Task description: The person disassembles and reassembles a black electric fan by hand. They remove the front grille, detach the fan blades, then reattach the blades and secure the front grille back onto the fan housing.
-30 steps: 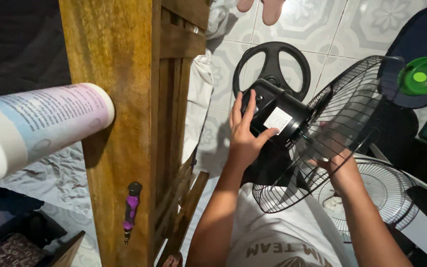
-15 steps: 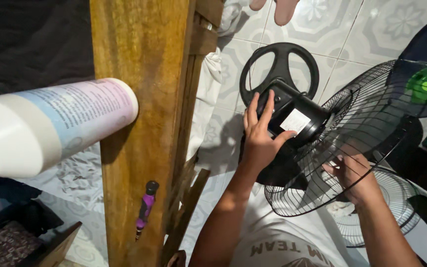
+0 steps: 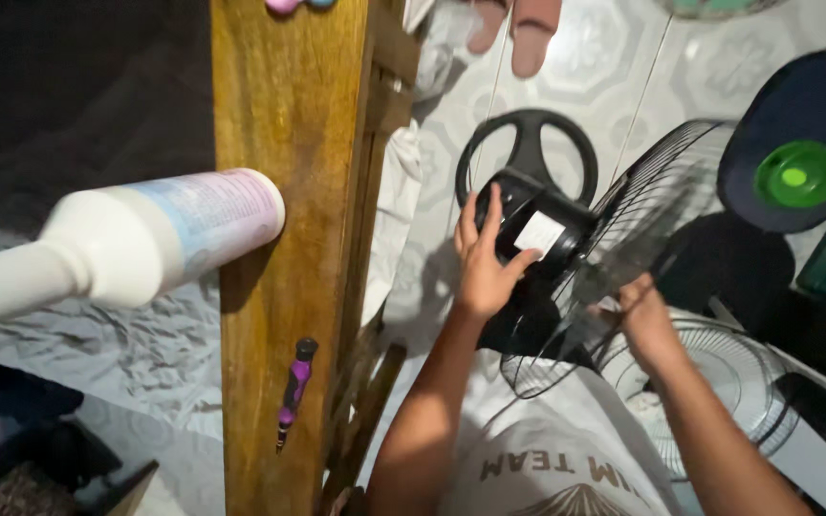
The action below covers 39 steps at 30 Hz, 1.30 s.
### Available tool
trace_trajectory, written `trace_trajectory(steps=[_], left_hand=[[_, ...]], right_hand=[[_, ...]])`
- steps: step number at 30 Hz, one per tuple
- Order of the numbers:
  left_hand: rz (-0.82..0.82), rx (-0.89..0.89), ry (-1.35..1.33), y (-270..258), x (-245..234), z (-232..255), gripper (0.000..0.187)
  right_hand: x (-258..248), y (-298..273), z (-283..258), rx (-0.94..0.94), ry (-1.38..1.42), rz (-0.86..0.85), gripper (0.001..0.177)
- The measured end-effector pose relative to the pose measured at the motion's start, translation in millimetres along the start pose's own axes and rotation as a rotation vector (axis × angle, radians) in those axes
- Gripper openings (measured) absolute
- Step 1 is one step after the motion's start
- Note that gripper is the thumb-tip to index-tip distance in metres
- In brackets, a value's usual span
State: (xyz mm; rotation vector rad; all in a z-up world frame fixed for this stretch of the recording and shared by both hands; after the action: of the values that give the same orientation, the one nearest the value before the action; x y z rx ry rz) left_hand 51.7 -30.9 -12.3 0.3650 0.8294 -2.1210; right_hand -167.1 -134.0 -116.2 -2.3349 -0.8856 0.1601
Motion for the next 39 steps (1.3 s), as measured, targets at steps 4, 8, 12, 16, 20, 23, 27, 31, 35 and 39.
trace_trajectory(steps=[4,8,12,16,20,23,27,31,35,39], left_hand=[[-0.032,-0.016,0.03,3,0,-3,0.089],[-0.026,0.014,0.017,-8,-9,22,0.085],[-0.072,0.073,-0.074,-56,-27,65,0.063],[-0.087,0.236,0.133,-99,-19,113,0.067],[0.033,0.158,0.114,-100,-16,127,0.055],[0.078,0.214,0.134,-103,-15,123,0.056],[0.126,0.231,0.157,-101,-18,118,0.056],[0.14,0.192,0.175,-99,-21,118,0.056],[0.137,0.24,0.145,-101,-18,125,0.055],[0.137,0.264,0.149,-101,-13,126,0.057]], right_hand=[[9,-6,-24,-0.027,-0.122,-0.085,0.049],[18,-19,-64,-0.147,-0.165,-0.022,0.062],[29,-34,-90,-0.378,-0.051,-0.073,0.067],[32,-38,-96,-0.544,-0.152,-0.031,0.064],[32,-33,-93,-0.548,-0.159,0.035,0.061],[32,-31,-86,-0.527,-0.098,0.055,0.058],[33,-19,-80,-0.389,-0.291,0.093,0.05],[37,-6,-66,-0.093,-0.13,0.072,0.055],[32,8,-47,0.123,-0.135,-0.001,0.07],[25,17,-21,0.25,-0.15,-0.058,0.086]])
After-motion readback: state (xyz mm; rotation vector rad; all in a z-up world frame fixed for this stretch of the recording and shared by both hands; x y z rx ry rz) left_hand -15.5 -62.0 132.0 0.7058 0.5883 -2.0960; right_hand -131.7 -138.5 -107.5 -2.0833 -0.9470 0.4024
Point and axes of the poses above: each hand's wrist, its own y-axis towards the middle knuckle, its own x-axis out of the palm, z = x × y, the point moved 6 cm from there along y, towards the middle knuckle, and after that the axes turned 14 degrees about -x, right-handed, at the moved point
